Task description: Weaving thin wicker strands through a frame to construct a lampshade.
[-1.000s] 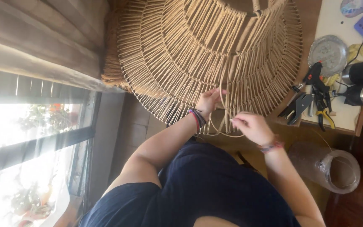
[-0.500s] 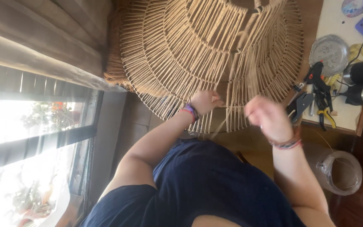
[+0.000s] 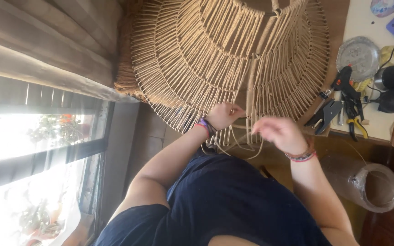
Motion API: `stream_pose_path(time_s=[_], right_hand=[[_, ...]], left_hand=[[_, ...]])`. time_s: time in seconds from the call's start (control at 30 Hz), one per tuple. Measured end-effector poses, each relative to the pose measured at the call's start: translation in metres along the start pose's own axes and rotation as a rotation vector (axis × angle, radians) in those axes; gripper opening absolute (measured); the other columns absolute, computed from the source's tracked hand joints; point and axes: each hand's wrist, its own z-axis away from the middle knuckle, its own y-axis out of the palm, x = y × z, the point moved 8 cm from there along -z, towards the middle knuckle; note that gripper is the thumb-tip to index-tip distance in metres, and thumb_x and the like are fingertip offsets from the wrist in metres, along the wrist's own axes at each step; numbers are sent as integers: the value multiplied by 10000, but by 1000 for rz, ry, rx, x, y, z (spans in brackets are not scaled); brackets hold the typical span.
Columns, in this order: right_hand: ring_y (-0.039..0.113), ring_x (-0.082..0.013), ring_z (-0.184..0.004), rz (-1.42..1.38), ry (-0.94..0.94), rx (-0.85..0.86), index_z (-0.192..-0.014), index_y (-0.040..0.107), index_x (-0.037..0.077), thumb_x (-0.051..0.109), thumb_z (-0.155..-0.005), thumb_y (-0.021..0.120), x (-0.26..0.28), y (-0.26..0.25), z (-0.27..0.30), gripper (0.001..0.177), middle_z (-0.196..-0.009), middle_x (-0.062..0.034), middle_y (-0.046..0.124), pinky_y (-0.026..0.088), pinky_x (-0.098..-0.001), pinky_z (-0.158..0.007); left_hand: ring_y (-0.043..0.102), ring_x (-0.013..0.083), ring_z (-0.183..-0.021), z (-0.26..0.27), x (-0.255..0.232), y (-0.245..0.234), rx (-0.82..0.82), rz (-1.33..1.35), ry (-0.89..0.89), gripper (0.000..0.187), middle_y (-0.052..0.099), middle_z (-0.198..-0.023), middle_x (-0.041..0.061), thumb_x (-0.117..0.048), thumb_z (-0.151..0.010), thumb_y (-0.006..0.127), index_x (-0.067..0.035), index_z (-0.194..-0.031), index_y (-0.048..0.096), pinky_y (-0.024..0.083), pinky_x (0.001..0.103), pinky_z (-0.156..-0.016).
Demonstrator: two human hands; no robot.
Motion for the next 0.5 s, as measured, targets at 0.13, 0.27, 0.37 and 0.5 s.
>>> stream_pose_path(time_s=[0.13,0.27,0.37,0.5], right_hand=[[735,-279,-846,623,572,325,-857,758,259,356,-999,500,-111,29,9,310,-690,-4,751,561,-432,-869],[658,-319,-1148,-393,201,-64,-1311,616,3,240,-1049,495,-44,7,-43,374,-1139,-190,718,476,-480,-1074],[659,-255,-1039,-690,74,-56,-1363,553,-7,260,-1040,460,-13,-5,-44,429,-1061,-155,693,522,-422,-983],[685,-137,-569,132,352,255,-1009,716,17,63,-1025,490,-11,12,-15,231,-630,-39,707,609,-302,-592]], left_hand=[[359,64,-286,16,-13,19,423,976,-19,696,311,-436,-46,-545,-1078,326,-41,-842,745,308,192,-259],[582,197,-536,4,8,5,198,236,-72,493,589,-581,36,-585,-877,641,-102,-809,704,447,308,-433],[760,307,-819,-4,17,-8,30,-303,-54,485,740,-774,65,-649,-790,673,-174,-884,690,596,414,-649],[692,436,-1036,31,-24,-12,120,289,-118,415,742,-962,206,-504,-948,537,-158,-1060,736,560,499,-865]])
